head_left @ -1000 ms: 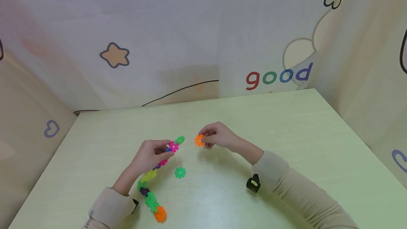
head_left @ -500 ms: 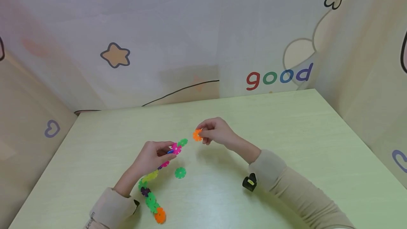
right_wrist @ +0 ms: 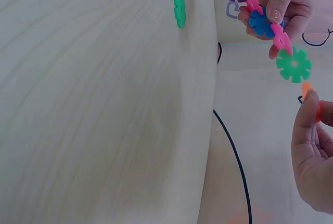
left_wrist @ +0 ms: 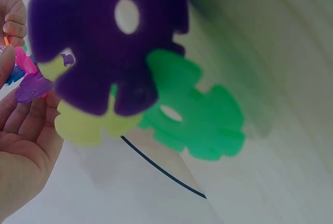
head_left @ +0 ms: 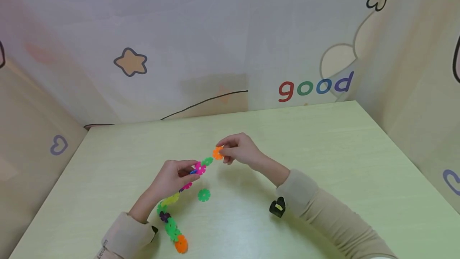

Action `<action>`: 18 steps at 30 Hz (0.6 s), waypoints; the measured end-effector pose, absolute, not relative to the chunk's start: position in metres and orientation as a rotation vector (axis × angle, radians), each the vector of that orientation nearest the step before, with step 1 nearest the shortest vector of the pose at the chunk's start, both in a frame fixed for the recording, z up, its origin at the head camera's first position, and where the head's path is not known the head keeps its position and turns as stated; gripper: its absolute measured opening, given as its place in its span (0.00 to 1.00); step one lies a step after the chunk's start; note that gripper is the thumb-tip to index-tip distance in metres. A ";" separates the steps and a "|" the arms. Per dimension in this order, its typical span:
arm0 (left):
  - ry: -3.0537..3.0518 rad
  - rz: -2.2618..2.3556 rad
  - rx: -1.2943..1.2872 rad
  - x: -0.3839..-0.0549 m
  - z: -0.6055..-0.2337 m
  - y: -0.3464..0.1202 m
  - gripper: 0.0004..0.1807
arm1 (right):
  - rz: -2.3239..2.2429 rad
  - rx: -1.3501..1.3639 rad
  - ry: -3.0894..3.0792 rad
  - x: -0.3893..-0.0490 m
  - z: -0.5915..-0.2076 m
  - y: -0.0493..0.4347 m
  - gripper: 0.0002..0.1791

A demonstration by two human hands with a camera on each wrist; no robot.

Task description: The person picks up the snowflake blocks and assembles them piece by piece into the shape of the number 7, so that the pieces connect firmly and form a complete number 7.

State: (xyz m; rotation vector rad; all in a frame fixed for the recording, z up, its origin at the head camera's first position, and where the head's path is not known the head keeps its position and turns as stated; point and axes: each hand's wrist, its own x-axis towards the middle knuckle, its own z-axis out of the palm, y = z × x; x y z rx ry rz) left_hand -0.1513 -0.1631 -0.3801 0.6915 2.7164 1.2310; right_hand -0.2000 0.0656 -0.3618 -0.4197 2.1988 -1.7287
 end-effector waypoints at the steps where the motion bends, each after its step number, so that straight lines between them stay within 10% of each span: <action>1: 2.718 1.229 0.692 -0.151 -0.380 -0.163 0.19 | -1.732 -0.419 2.197 -0.200 -0.362 0.065 0.12; 18: 2.735 1.200 0.765 -0.153 -0.380 -0.162 0.15 | -1.749 -0.418 2.239 -0.195 -0.364 0.054 0.10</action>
